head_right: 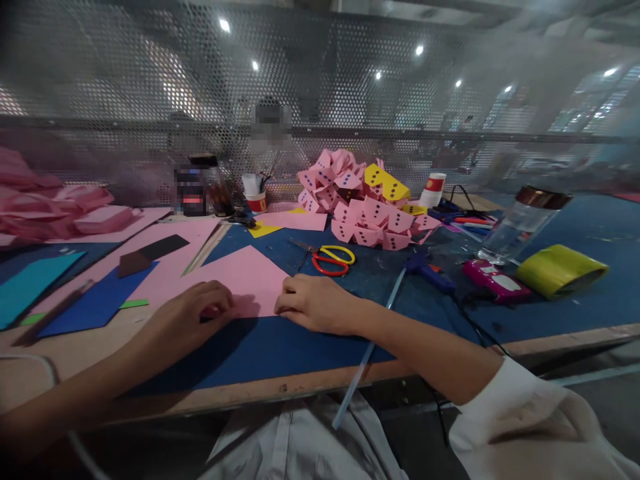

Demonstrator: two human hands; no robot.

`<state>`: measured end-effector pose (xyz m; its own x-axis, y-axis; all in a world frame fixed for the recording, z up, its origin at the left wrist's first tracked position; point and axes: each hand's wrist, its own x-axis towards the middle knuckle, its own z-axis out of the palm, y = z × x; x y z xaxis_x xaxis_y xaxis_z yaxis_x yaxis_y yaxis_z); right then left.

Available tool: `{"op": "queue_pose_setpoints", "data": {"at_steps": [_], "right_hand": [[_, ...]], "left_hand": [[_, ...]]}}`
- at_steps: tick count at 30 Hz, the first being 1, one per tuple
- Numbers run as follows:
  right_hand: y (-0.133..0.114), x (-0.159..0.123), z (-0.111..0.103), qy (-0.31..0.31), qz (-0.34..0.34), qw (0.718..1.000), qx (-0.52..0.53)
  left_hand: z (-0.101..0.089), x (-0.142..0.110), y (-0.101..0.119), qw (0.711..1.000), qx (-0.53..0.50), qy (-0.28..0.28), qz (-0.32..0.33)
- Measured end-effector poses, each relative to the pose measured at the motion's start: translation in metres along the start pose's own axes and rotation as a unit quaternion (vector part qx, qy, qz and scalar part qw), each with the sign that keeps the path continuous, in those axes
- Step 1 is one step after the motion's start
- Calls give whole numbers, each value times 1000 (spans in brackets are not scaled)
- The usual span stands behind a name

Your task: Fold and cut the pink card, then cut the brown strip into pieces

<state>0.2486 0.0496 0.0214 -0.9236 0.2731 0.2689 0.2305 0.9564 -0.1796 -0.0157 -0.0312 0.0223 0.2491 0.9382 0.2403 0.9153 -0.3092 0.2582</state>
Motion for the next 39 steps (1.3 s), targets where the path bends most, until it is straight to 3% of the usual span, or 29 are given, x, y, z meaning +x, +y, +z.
{"op": "queue_pose_setpoints", "data": {"at_steps": [5, 16, 39], "right_hand": [[0, 0, 0, 1, -3, 1000, -3], [-1, -1, 0, 4, 0, 1000, 2], [-3, -1, -1, 11, 2, 1000, 5]], "left_hand": [[7, 8, 8, 1000, -11, 13, -4], [10, 2, 0, 999, -28, 4, -43], [1, -18, -37, 996, -45, 53, -54]]}}
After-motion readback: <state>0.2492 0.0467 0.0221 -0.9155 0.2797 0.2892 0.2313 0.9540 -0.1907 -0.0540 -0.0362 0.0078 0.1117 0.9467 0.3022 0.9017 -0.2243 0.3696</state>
